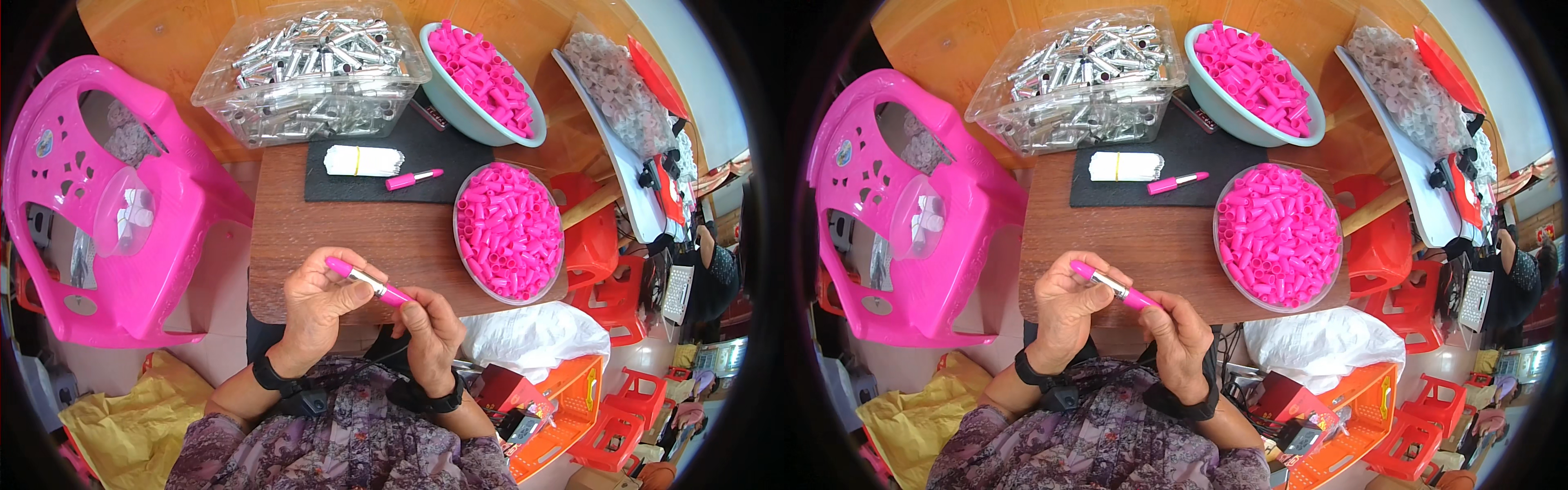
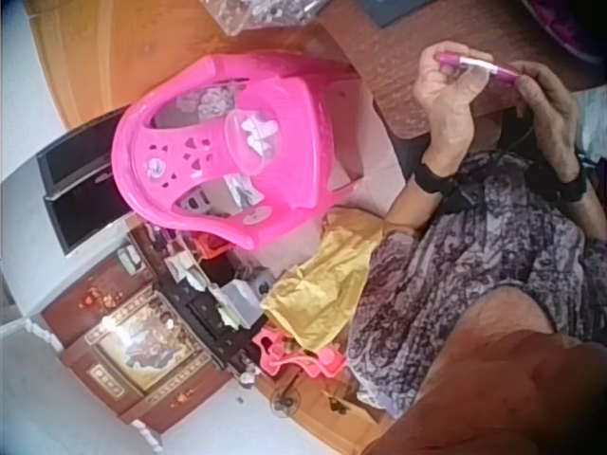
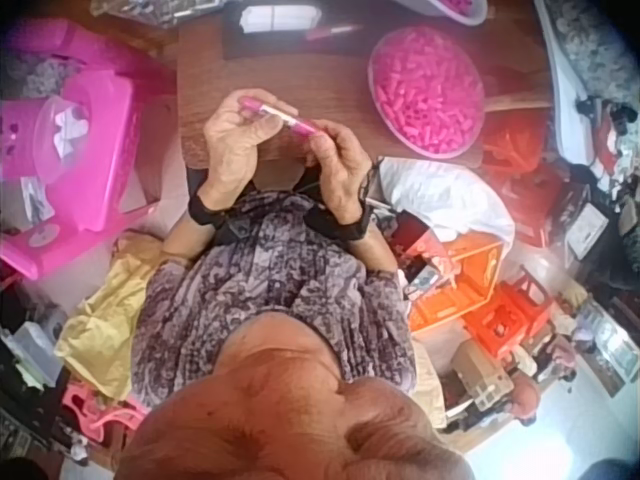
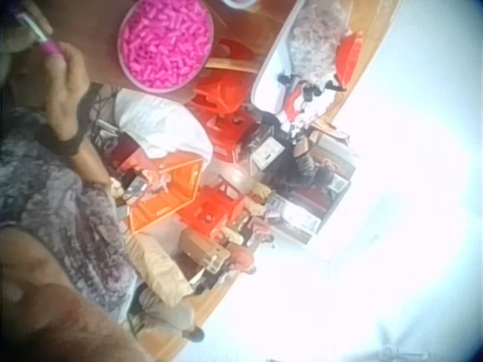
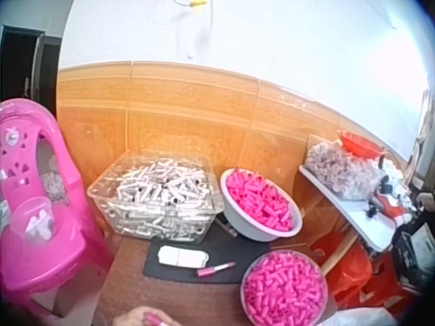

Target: Assembling internal silver mechanisms into pink plastic lipstick outer casings at a workshop table.

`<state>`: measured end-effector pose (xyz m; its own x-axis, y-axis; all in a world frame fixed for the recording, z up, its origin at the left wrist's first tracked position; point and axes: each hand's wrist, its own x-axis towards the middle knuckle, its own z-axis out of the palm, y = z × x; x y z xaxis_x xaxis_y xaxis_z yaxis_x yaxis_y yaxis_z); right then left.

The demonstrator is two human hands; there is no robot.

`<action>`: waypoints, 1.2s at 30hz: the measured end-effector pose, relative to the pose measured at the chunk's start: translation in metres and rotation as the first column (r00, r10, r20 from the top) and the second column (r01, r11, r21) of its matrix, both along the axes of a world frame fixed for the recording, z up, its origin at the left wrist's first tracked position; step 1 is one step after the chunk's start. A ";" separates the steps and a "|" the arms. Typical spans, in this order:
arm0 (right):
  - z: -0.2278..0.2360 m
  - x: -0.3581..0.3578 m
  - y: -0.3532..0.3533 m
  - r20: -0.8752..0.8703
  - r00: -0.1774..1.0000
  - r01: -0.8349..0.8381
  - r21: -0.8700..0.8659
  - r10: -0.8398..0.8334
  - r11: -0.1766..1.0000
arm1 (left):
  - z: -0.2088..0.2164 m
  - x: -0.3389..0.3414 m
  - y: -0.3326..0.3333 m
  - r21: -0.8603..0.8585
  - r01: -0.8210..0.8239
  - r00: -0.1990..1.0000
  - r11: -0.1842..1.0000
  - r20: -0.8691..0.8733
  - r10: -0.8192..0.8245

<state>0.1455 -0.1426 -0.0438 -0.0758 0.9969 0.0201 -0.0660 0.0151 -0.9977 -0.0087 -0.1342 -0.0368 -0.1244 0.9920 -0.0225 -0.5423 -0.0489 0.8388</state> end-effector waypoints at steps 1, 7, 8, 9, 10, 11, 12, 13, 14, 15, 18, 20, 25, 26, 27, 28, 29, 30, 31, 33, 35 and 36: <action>0.000 0.000 0.000 -0.001 1.000 -0.001 -0.001 0.001 1.000 | 0.000 0.000 0.000 0.000 -0.015 1.000 1.000 0.015 0.015; -0.002 -0.001 0.003 -0.072 0.997 0.023 0.065 -0.018 0.998 | -0.004 -0.001 0.001 0.025 0.022 1.000 0.999 -0.016 -0.022; -0.001 0.000 0.004 0.065 0.997 0.031 0.191 -0.044 0.981 | -0.005 0.000 0.001 0.025 0.022 1.000 0.999 -0.016 -0.022; -0.001 0.001 0.005 0.196 0.977 0.019 0.314 -0.084 0.949 | -0.006 -0.001 0.001 0.007 0.023 1.000 1.000 -0.009 -0.023; -0.001 0.001 0.006 0.196 0.977 0.018 0.315 -0.083 0.949 | -0.007 -0.001 0.002 -0.011 0.023 1.000 1.000 -0.001 -0.023; -0.001 0.001 0.007 0.266 0.956 0.008 0.398 -0.124 0.917 | -0.007 -0.001 0.002 -0.011 0.022 1.000 1.000 -0.001 -0.022; 0.000 0.001 0.007 0.330 0.929 -0.009 0.477 -0.170 0.879 | -0.006 0.000 0.002 -0.046 0.018 1.000 0.999 0.019 -0.017; -0.001 0.001 0.007 0.330 0.929 -0.009 0.476 -0.169 0.879 | -0.005 0.000 0.002 -0.081 0.014 0.999 0.997 0.040 -0.011; -0.001 0.000 0.009 0.355 0.910 -0.016 0.546 -0.214 0.838 | -0.006 -0.001 0.002 -0.082 0.013 0.999 0.997 0.040 -0.010; -0.002 0.000 0.010 0.375 0.889 -0.026 0.612 -0.262 0.790 | -0.007 -0.001 0.002 -0.094 0.028 0.998 0.995 0.057 -0.022; -0.004 -0.001 0.011 0.377 0.879 -0.034 0.662 -0.293 0.749 | -0.011 -0.002 0.003 -0.119 0.040 0.996 0.992 0.085 -0.030; -0.001 -0.001 0.010 0.388 0.885 -0.032 0.602 -0.257 0.798 | -0.010 -0.002 0.003 -0.131 0.036 0.995 0.991 0.094 -0.024; -0.008 -0.002 0.005 0.313 0.939 -0.006 0.422 -0.140 0.906 | -0.013 0.000 0.004 -0.105 -0.047 0.997 0.993 0.058 0.053; -0.010 -0.002 0.003 0.242 0.966 0.013 0.306 -0.091 0.952 | -0.013 -0.001 0.003 -0.106 -0.047 0.997 0.993 0.059 0.054; -0.011 -0.002 0.002 0.163 0.985 0.019 0.183 -0.050 0.983 | -0.012 -0.001 0.003 -0.109 -0.041 0.998 0.993 0.039 0.046; -0.010 -0.002 0.001 0.163 0.985 0.018 0.182 -0.049 0.983 | -0.011 -0.002 0.003 -0.112 -0.035 0.999 0.993 0.020 0.038; -0.009 -0.001 0.000 0.065 0.998 0.002 0.091 -0.008 0.996 | -0.010 -0.002 0.003 -0.113 -0.036 0.999 0.993 0.020 0.038; -0.007 -0.001 0.000 -0.038 0.999 -0.024 0.002 0.024 1.000 | -0.010 -0.003 0.003 -0.103 -0.018 1.000 0.994 0.024 0.020; -0.007 0.000 0.001 -0.038 0.999 -0.025 0.001 0.025 1.000 | -0.009 -0.003 0.003 -0.094 0.001 1.000 0.996 0.028 0.002; -0.006 0.003 0.003 -0.165 0.985 -0.080 -0.150 0.054 0.985 | -0.005 -0.002 0.003 -0.097 0.009 0.999 0.995 0.042 -0.005; -0.011 0.000 0.003 -0.147 0.989 -0.042 -0.106 0.026 0.993 | -0.005 -0.002 0.004 -0.100 0.020 0.998 0.995 0.056 -0.014; -0.013 -0.001 0.003 -0.132 0.991 -0.007 -0.060 -0.001 0.998 | -0.007 -0.002 0.006 -0.106 0.044 0.995 0.993 0.098 -0.034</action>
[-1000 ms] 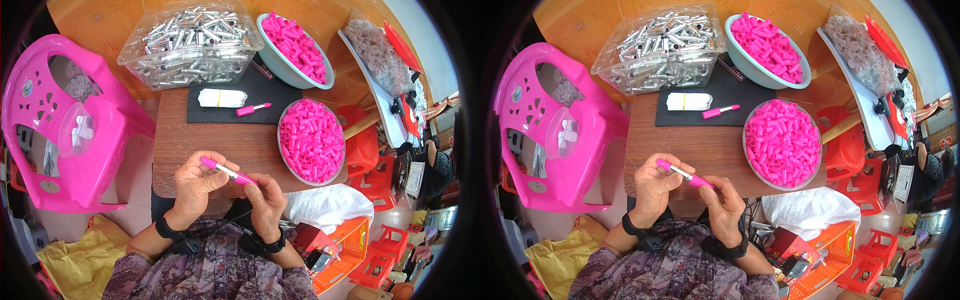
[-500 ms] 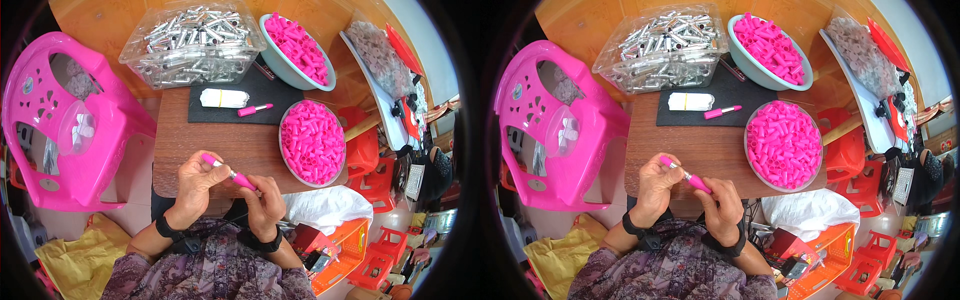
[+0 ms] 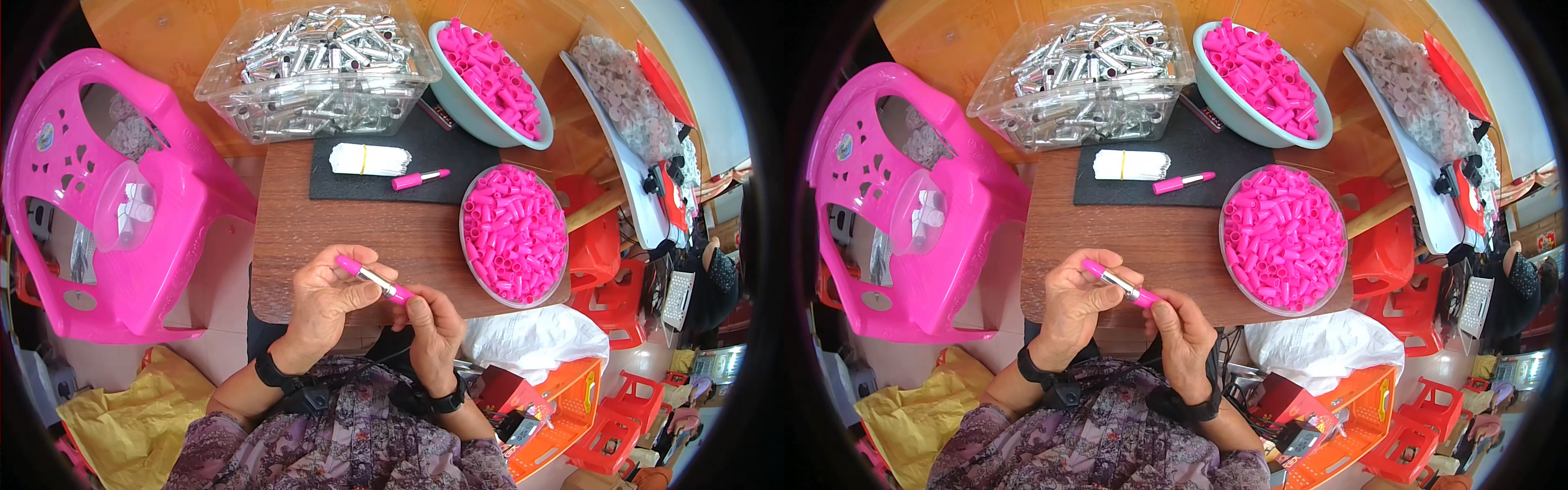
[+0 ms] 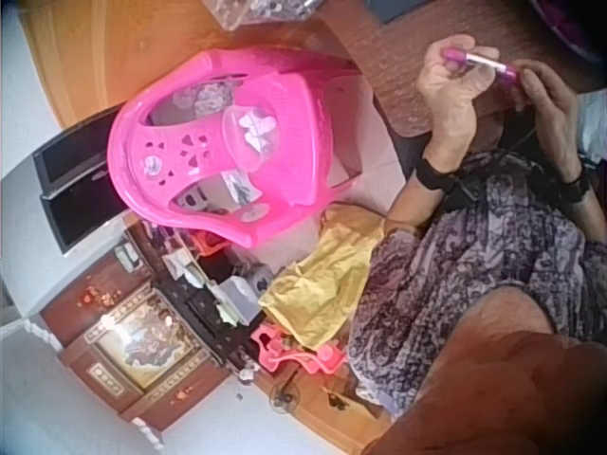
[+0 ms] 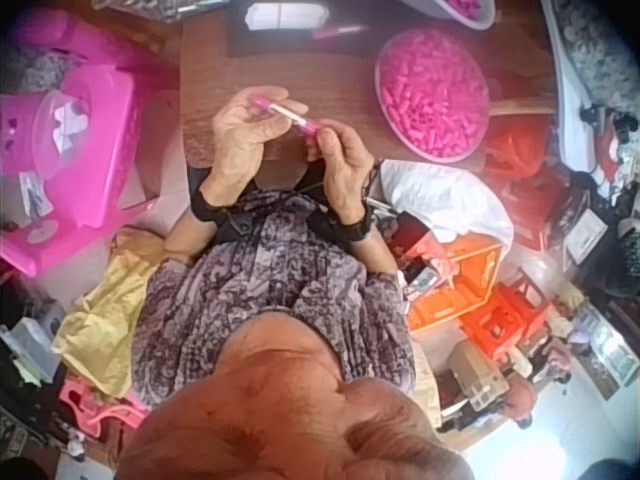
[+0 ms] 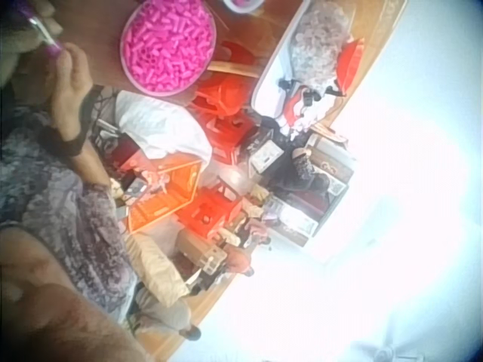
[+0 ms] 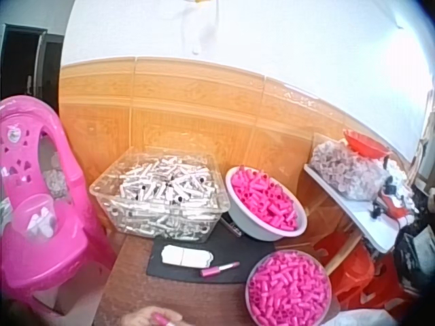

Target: Assembling internal silver mechanisms into pink plastic lipstick outer casings at a workshop table.

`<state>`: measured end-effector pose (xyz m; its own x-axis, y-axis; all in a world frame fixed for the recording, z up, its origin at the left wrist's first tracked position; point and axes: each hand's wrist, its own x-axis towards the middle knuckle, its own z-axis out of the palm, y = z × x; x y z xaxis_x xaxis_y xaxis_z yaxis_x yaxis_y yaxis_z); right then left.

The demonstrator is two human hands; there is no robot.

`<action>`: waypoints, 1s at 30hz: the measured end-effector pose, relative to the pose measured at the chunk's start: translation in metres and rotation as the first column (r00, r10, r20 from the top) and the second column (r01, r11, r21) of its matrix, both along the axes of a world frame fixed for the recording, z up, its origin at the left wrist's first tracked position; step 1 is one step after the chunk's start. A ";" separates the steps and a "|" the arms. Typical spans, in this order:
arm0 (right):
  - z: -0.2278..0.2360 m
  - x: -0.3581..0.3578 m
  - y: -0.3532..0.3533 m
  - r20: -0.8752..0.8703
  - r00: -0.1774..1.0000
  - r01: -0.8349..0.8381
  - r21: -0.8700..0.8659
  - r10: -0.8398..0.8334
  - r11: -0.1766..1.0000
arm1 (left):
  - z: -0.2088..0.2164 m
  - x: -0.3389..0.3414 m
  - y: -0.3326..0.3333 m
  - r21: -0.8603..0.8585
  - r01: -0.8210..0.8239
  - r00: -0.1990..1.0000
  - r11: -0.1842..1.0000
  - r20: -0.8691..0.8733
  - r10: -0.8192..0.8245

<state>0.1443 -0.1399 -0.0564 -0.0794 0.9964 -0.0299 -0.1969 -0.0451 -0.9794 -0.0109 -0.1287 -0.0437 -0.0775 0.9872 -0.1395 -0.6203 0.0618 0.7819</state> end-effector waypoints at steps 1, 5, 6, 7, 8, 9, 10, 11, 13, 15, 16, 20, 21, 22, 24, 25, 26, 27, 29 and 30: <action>0.000 -0.001 0.000 -0.001 1.000 0.001 0.000 -0.001 1.000 | -0.001 0.000 0.001 -0.006 0.021 0.999 1.000 0.043 -0.020; 0.004 -0.005 0.000 0.005 0.997 0.078 0.052 -0.078 0.996 | -0.001 -0.001 0.002 -0.020 0.037 0.996 0.999 0.079 -0.035; 0.006 -0.006 -0.001 -0.038 0.994 0.106 0.015 -0.105 0.994 | -0.001 -0.001 0.001 0.007 0.026 0.999 1.000 0.030 -0.026; 0.004 -0.005 -0.002 -0.038 0.994 0.106 0.014 -0.105 0.994 | 0.001 -0.001 0.000 0.035 0.017 1.000 0.999 -0.019 -0.016; 0.000 -0.002 -0.003 -0.001 0.995 0.095 0.050 -0.095 0.994 | 0.002 0.000 -0.001 0.034 0.017 1.000 0.999 -0.019 -0.016; -0.002 -0.001 -0.002 0.036 0.996 0.084 0.086 -0.087 0.993 | 0.003 0.000 -0.002 0.031 0.009 0.998 0.999 -0.070 -0.007; -0.003 0.000 -0.001 0.036 0.995 0.085 0.086 -0.088 0.993 | 0.004 0.000 -0.002 0.029 0.002 0.993 1.000 -0.121 0.001; -0.003 0.000 0.002 0.127 0.984 0.090 0.238 -0.123 0.967 | 0.005 0.001 -0.002 0.029 0.003 0.993 1.000 -0.121 0.001; -0.002 0.000 0.004 0.209 0.963 0.078 0.383 -0.169 0.920 | 0.006 0.001 -0.002 0.034 -0.023 0.991 0.999 -0.133 0.027; 0.000 0.000 0.004 0.189 0.969 0.084 0.347 -0.157 0.934 | 0.005 0.000 -0.002 0.029 -0.021 0.992 0.999 -0.124 0.024; 0.000 -0.001 0.003 0.189 0.969 0.084 0.348 -0.157 0.934 | 0.004 0.000 -0.002 0.025 -0.019 0.993 1.000 -0.114 0.022; 0.001 -0.001 -0.001 0.065 0.991 0.107 0.153 -0.118 0.982 | 0.006 0.000 -0.001 -0.006 -0.009 0.994 1.000 -0.105 0.008; 0.001 -0.001 -0.002 0.054 0.992 0.106 0.126 -0.113 0.986 | 0.006 -0.001 -0.001 -0.014 -0.010 0.996 1.000 -0.086 0.009; 0.001 -0.001 -0.003 0.054 0.992 0.106 0.124 -0.113 0.987 | 0.006 -0.001 -0.002 -0.021 -0.011 0.998 1.000 -0.067 0.010; 0.000 0.000 -0.002 0.081 0.994 0.066 0.098 -0.074 0.993 | 0.003 -0.001 -0.002 -0.019 -0.024 0.997 1.000 -0.076 0.023; 0.001 -0.001 -0.002 0.083 0.994 0.065 0.099 -0.073 0.993 | 0.002 -0.001 -0.002 -0.015 -0.038 0.996 0.999 -0.085 0.036; 0.004 -0.003 -0.001 0.091 0.994 0.059 0.064 -0.065 0.996 | 0.002 -0.002 -0.001 -0.015 -0.039 0.996 0.999 -0.083 0.038; 0.005 -0.002 -0.003 0.094 0.994 0.055 0.026 -0.057 0.998 | 0.004 0.000 -0.001 -0.013 -0.046 0.995 0.999 -0.088 0.045; 0.004 0.001 -0.003 0.050 0.998 0.039 -0.005 -0.039 0.999 | 0.004 0.004 -0.002 -0.013 -0.054 0.994 0.998 -0.097 0.052; 0.004 0.002 -0.002 0.012 1.000 0.021 -0.031 -0.021 0.999 | 0.002 0.004 -0.003 -0.011 -0.054 0.993 0.998 -0.107 0.053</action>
